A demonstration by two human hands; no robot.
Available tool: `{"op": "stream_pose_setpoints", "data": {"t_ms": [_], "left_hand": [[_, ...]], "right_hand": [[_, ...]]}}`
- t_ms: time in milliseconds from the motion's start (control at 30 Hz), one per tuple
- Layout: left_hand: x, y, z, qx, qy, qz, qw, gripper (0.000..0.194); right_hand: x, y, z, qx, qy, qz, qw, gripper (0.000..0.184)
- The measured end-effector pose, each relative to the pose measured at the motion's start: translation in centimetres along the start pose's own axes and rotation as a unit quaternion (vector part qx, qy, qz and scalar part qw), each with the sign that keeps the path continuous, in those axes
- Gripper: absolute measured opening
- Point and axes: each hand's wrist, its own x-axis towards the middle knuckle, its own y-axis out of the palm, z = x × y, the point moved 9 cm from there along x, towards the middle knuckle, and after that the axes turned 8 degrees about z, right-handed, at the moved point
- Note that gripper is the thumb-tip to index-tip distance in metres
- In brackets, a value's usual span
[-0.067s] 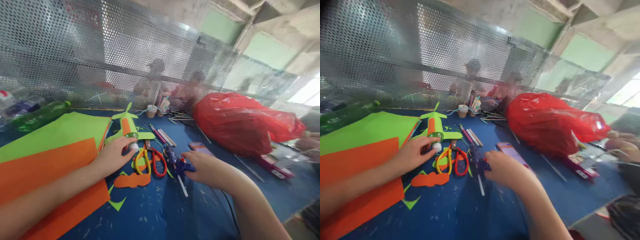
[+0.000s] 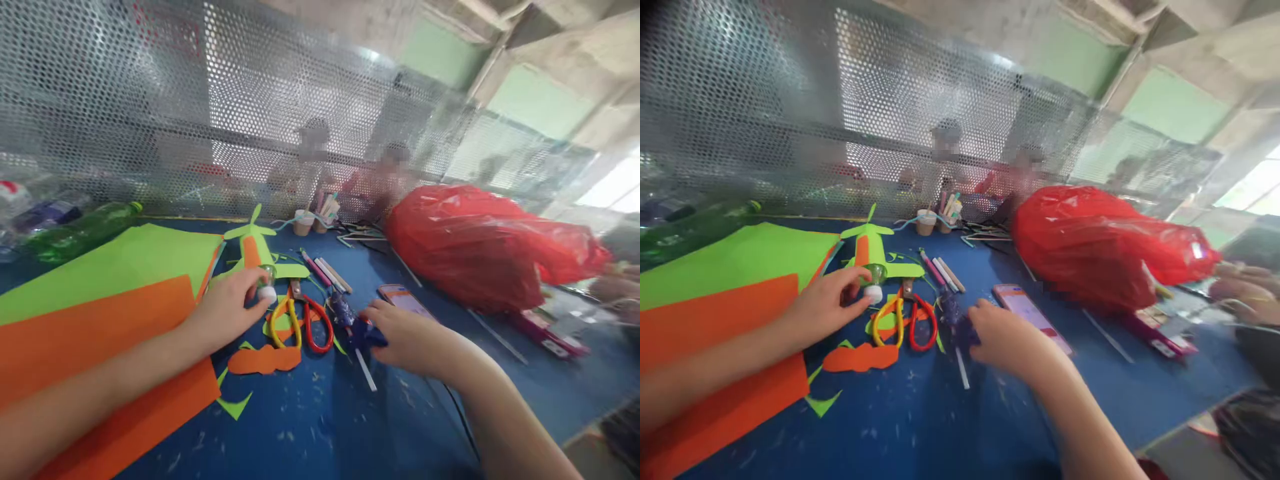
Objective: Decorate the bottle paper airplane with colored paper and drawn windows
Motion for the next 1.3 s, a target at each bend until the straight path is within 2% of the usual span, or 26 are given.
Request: {"op": "stream_pose_setpoints", "data": {"t_ms": [67, 100, 167, 200, 267, 433, 533, 633, 700, 800, 833, 900, 1000, 1067, 1100, 1133, 1200, 1300], "left_hand": [[-0.2, -0.7, -0.8, 0.003, 0.000, 0.014, 1.000, 0.020], [-0.3, -0.2, -1.1, 0.007, -0.004, 0.057, 0.998, 0.023], [-1.2, 1.9, -1.1, -0.014, -0.026, 0.194, 0.980, 0.024], [-1.8, 2.6, -1.2, -0.022, -0.030, 0.231, 0.972, 0.022], [-2.5, 3.3, -1.4, -0.027, -0.021, 0.255, 0.966, 0.015], [-3.1, 4.6, -1.1, -0.083, -0.015, 0.279, 0.957, 0.003], [-3.1, 4.9, -0.4, -0.131, -0.026, 0.287, 0.948, 0.017], [-3.3, 4.6, -0.1, -0.143, -0.009, 0.275, 0.951, 0.039], [-3.7, 4.5, -0.1, -0.141, 0.003, 0.270, 0.952, 0.032], [-4.4, 4.5, -0.1, -0.145, 0.000, 0.269, 0.952, 0.019], [-4.6, 4.5, -0.2, -0.151, 0.002, 0.268, 0.952, 0.017], [-4.8, 4.5, -0.4, -0.167, 0.012, 0.262, 0.950, 0.013], [-4.7, 4.7, -0.4, -0.198, 0.017, 0.257, 0.946, 0.017], [-4.5, 4.8, 0.0, -0.250, 0.002, 0.247, 0.936, 0.018], [-4.2, 4.8, 0.4, -0.283, -0.006, 0.235, 0.930, 0.018], [-4.0, 4.7, 0.7, -0.311, -0.015, 0.219, 0.925, 0.020], [-3.7, 4.5, 1.5, -0.325, -0.034, 0.198, 0.924, 0.031], [-3.9, 4.5, 1.9, -0.247, -0.049, 0.220, 0.942, 0.049]], "right_hand": [[0.2, 0.6, 0.1, -0.009, 0.035, 0.035, 0.999, 0.037], [0.2, 0.7, 0.2, -0.013, 0.040, 0.032, 0.999, 0.040], [0.4, 0.9, 0.3, -0.007, 0.036, 0.010, 0.999, 0.039], [0.4, 1.0, 0.1, 0.008, 0.034, -0.006, 0.999, 0.037], [0.3, 0.8, 0.0, 0.039, 0.012, -0.049, 0.998, 0.028], [-1.8, -0.4, -0.8, 0.101, 0.009, -0.138, 0.985, 0.027], [-3.6, -2.1, 0.6, 0.143, -0.046, -0.205, 0.967, 0.035], [-3.9, -3.4, 2.6, 0.205, -0.095, -0.214, 0.950, 0.040], [-3.4, -4.5, 3.1, 0.265, -0.086, -0.237, 0.931, 0.036], [-1.9, -5.7, 3.4, 0.386, -0.069, -0.272, 0.879, 0.030], [-1.0, -5.5, 3.6, 0.432, -0.065, -0.252, 0.863, 0.031], [0.7, -4.2, 4.3, 0.536, -0.074, -0.198, 0.817, 0.040], [1.9, -2.2, 5.4, 0.668, -0.109, -0.146, 0.722, 0.043], [2.0, -0.7, 5.7, 0.715, -0.107, -0.121, 0.680, 0.043], [1.9, -0.3, 5.8, 0.728, -0.105, -0.115, 0.668, 0.044], [1.7, 0.0, 5.8, 0.734, -0.099, -0.118, 0.662, 0.044], [1.3, 0.1, 5.9, 0.722, -0.096, -0.114, 0.676, 0.045], [1.1, -0.2, 5.7, 0.694, -0.086, -0.124, 0.704, 0.045]]}}
